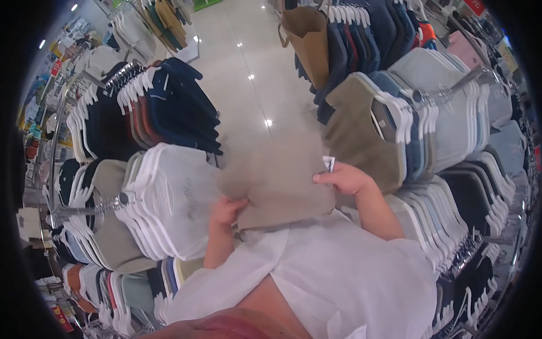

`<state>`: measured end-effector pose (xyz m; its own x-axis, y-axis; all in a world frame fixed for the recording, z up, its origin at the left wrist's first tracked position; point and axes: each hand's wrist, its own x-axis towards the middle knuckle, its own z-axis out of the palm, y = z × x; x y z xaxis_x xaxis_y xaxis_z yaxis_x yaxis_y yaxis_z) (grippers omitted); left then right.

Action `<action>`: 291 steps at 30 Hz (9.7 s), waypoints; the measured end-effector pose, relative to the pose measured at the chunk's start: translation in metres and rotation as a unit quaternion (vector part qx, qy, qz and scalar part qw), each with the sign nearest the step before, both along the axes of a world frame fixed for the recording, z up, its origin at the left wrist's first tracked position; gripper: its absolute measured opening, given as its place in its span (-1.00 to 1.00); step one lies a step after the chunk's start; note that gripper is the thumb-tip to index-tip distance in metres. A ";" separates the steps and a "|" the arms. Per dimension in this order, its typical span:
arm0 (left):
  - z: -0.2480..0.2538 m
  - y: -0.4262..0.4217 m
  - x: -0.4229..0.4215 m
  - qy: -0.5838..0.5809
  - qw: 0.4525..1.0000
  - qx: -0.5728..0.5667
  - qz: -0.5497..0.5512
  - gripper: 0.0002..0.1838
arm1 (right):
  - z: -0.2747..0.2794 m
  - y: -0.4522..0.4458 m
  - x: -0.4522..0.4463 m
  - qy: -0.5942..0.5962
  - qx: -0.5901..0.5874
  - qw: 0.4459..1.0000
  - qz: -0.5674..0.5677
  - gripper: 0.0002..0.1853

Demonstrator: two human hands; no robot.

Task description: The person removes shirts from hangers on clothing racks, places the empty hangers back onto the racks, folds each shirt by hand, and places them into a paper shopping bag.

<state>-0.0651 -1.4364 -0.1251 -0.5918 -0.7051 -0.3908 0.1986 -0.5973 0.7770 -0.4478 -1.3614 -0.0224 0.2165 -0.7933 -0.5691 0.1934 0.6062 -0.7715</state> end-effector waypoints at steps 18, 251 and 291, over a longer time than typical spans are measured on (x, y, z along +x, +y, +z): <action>0.074 -0.287 -0.037 0.012 0.990 -0.065 0.124 -0.35 | -0.038 -0.370 -0.070 -0.117 -0.141 0.976 0.115 -0.44; 0.198 0.435 -0.469 -0.026 0.620 -0.740 -0.261 -0.38 | 0.058 0.607 -0.233 0.832 -0.030 0.391 -0.393 -0.64; 0.196 0.436 -0.470 -0.016 0.650 -0.708 -0.274 -0.35 | 0.033 0.659 -0.146 0.630 0.065 0.517 -0.576 -0.48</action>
<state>-0.5352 -1.0000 0.0713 -0.9131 -0.0584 0.4036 0.2275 0.7483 0.6231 -0.5939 -0.7021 0.0105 -0.9641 0.0801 0.2533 -0.1228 0.7111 -0.6923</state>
